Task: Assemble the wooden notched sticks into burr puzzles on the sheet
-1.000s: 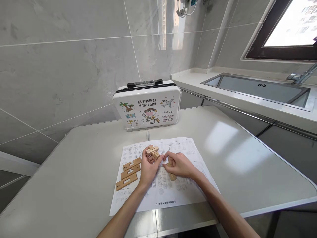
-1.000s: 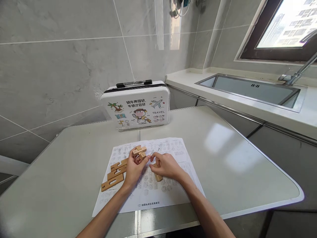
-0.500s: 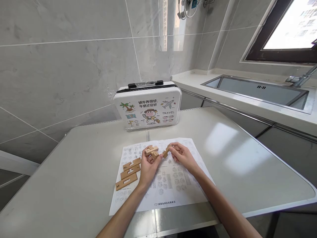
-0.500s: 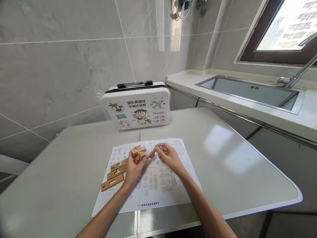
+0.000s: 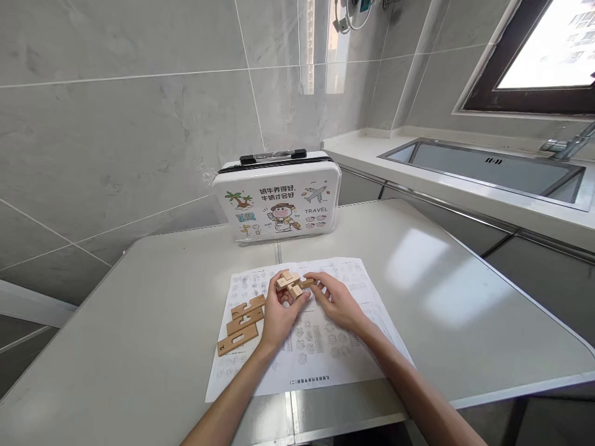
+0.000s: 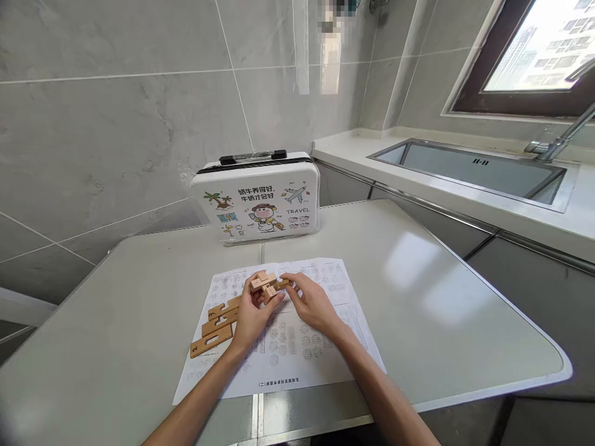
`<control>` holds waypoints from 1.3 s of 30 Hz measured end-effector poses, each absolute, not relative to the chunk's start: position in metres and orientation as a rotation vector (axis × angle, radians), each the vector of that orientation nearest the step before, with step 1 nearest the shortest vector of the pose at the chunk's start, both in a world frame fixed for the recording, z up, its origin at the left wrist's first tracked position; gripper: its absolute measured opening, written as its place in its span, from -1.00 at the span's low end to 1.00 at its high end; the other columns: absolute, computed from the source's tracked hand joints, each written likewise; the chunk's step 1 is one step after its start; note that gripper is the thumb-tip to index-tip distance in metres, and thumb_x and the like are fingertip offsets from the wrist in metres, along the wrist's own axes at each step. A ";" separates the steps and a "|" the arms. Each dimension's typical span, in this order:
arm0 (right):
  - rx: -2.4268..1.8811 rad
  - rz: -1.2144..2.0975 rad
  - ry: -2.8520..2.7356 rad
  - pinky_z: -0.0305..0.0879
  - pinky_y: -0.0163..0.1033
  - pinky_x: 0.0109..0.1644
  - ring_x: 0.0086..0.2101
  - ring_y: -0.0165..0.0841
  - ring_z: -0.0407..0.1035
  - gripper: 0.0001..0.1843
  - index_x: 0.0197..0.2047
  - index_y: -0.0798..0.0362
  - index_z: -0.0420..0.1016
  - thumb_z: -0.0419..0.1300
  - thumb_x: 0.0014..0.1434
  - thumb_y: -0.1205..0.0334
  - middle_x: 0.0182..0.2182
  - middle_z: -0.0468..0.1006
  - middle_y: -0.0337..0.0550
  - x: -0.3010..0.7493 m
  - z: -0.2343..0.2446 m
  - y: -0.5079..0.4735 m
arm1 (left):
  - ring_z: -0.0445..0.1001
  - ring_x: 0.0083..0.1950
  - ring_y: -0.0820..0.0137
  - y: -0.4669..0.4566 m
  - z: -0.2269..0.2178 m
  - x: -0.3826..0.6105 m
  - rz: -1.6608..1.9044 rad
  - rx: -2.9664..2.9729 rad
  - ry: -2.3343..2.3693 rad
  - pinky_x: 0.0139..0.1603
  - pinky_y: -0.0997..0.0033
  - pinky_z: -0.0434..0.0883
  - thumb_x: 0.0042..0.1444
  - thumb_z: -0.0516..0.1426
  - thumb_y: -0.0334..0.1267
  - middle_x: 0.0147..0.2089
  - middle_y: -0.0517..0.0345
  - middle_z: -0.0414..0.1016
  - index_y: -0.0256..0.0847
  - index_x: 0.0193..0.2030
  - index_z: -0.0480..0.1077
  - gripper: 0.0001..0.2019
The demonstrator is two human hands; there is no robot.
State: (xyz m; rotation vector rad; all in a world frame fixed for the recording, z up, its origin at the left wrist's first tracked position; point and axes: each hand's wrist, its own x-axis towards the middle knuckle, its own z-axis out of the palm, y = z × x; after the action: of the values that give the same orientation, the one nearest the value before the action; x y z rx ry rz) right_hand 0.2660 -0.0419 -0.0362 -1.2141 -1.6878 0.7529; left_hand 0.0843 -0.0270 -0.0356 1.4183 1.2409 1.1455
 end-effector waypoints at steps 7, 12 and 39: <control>-1.234 0.776 -1.697 0.44 -0.14 -0.18 -0.23 -0.25 0.51 -0.66 0.24 -0.15 0.43 0.07 0.46 0.15 -0.10 0.62 -0.12 0.267 -0.038 -0.042 | 0.50 -0.01 0.28 -0.026 -0.036 0.084 1.090 1.498 1.253 0.00 0.31 0.43 0.04 0.44 -0.03 0.10 0.05 0.51 0.00 0.33 0.29 -0.26; -1.148 0.697 -1.703 0.45 -0.18 -0.19 -0.19 -0.27 0.50 -0.73 0.13 -0.14 0.54 0.11 0.45 0.16 -0.08 0.57 -0.10 0.268 -0.039 -0.040 | 0.47 -0.02 0.29 -0.023 -0.036 0.083 1.075 1.580 1.271 -0.01 0.31 0.41 0.04 0.44 -0.05 0.14 0.04 0.49 -0.01 0.32 0.32 -0.28; -1.132 1.254 -1.471 0.29 -0.25 -0.32 -0.44 -0.36 0.35 -0.56 -0.20 0.00 0.49 0.12 0.40 -0.21 -0.41 0.49 -0.25 0.271 -0.029 -0.040 | 0.53 0.21 0.16 -0.025 -0.032 0.081 0.951 1.284 0.819 0.23 0.18 0.48 -0.02 0.48 -0.17 0.16 0.02 0.54 -0.03 0.31 0.33 -0.24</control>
State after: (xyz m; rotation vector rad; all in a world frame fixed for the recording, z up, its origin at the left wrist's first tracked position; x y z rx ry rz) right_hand 0.2708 -0.0401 -0.0293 -1.1315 -1.4711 1.2537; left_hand 0.0813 -0.0247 -0.0316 1.2840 0.8190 0.9507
